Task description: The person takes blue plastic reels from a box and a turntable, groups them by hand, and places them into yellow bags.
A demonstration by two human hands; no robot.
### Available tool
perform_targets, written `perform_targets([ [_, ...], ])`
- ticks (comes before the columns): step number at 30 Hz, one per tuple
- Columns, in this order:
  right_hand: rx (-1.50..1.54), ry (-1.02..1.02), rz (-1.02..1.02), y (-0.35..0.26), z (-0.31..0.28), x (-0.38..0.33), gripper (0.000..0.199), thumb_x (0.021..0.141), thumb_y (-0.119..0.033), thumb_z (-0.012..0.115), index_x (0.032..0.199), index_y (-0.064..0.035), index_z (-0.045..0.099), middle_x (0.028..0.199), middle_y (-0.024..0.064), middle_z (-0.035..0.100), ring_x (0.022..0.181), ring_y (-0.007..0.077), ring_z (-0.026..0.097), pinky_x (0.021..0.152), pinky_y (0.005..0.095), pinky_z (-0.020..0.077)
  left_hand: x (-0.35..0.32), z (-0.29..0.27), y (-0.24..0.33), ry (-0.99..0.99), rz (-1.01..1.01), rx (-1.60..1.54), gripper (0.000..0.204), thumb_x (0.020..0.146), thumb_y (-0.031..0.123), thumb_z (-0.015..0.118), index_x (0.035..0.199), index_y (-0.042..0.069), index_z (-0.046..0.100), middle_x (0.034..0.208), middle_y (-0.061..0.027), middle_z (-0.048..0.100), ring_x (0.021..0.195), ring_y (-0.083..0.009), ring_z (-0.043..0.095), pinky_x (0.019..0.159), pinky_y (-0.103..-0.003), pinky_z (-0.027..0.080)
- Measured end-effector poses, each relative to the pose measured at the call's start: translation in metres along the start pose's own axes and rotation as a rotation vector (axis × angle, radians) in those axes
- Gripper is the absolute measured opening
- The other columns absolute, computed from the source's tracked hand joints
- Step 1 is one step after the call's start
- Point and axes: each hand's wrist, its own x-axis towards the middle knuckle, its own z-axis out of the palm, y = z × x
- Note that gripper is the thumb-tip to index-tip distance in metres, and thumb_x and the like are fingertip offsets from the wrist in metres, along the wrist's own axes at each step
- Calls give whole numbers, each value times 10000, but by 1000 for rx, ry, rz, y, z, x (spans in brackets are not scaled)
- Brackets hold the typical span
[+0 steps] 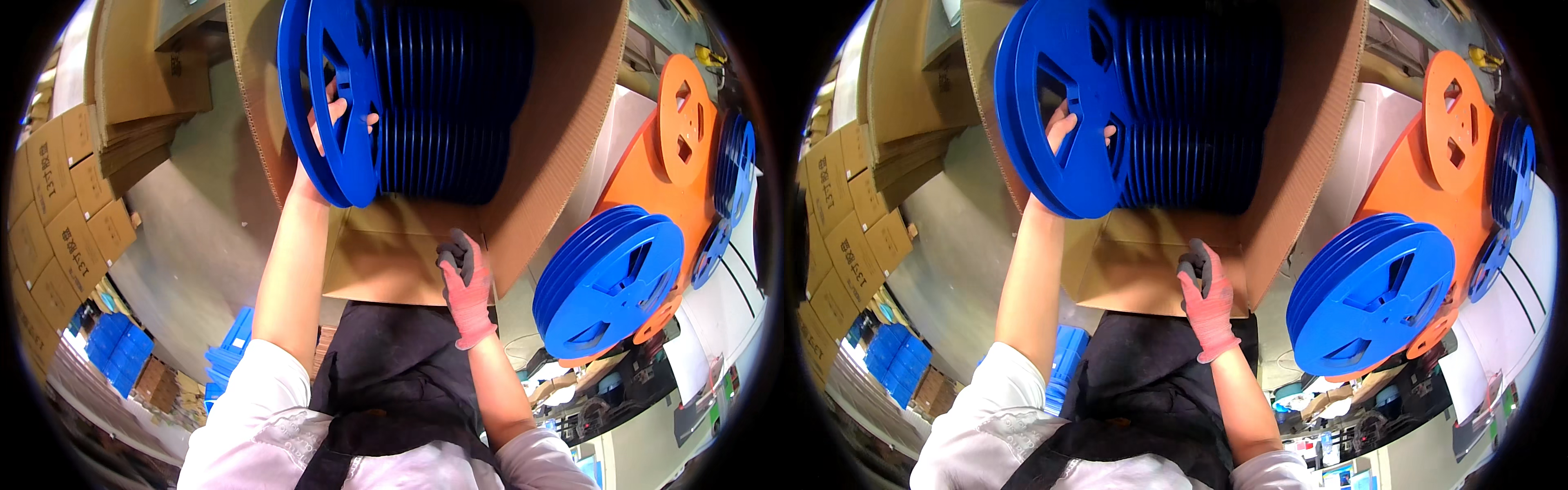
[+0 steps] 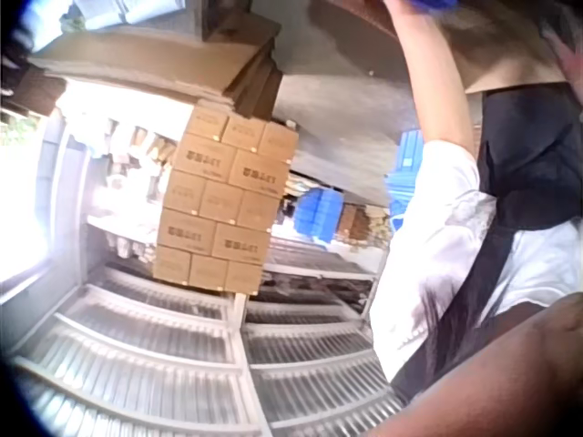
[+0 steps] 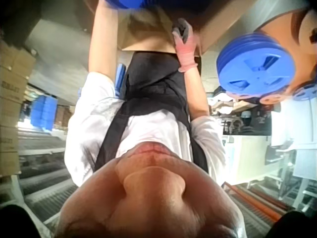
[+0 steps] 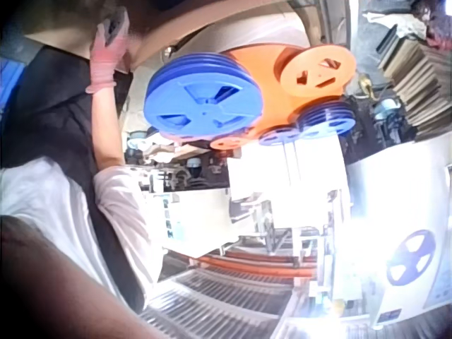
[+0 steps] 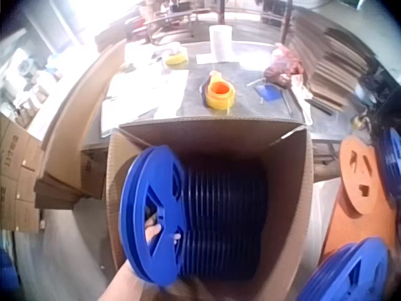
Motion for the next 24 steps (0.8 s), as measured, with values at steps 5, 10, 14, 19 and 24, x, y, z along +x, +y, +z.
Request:
perform_targets([
  [5, -153, 10, -79, 16, -11, -16, 475, 851, -53, 625, 1304, -57, 483, 974, 75, 643, 816, 160, 617, 761, 277, 492, 20, 1, -18, 1, -20, -24, 685, 896, 451, 592, 1448, 127, 350, 1254, -87, 567, 1074, -235, 582, 891, -369, 495],
  [10, -91, 46, -33, 30, -24, -64, 446, 852, -67, 621, 1279, -28, 496, 983, 103, 645, 879, 193, 629, 820, 288, 482, -44, -33, -50, 195, -125, 312, 751, 954, 526, 429, 1507, 83, 180, 1546, -121, 246, 1420, -334, 227, 1154, -482, 91],
  [14, -157, 25, 39, 29, -44, -105, 439, 850, -68, 624, 1272, -35, 509, 999, 101, 644, 887, 198, 624, 817, 288, 480, -131, -52, -99, 189, -308, 454, 664, 957, 427, 507, 1469, 60, 295, 1478, -122, 369, 1381, -262, 319, 1119, -408, 251],
  [19, -331, 20, -59, 34, -69, -128, 499, 819, -73, 655, 1292, -46, 496, 1033, 109, 643, 915, 257, 618, 837, 338, 480, -193, -29, -136, 8, -329, 591, 481, 954, 207, 559, 1390, 47, 433, 1411, -113, 460, 1329, -220, 402, 1089, -331, 321],
  [24, -843, 118, -594, 27, -89, -110, 561, 760, -192, 720, 1261, -51, 510, 1186, 172, 564, 1098, 367, 527, 954, 471, 401, -120, -19, -133, 25, 195, 1047, 483, 894, 207, 623, 1337, 66, 496, 1367, -212, 477, 1281, -326, 453, 1074, -387, 357],
])
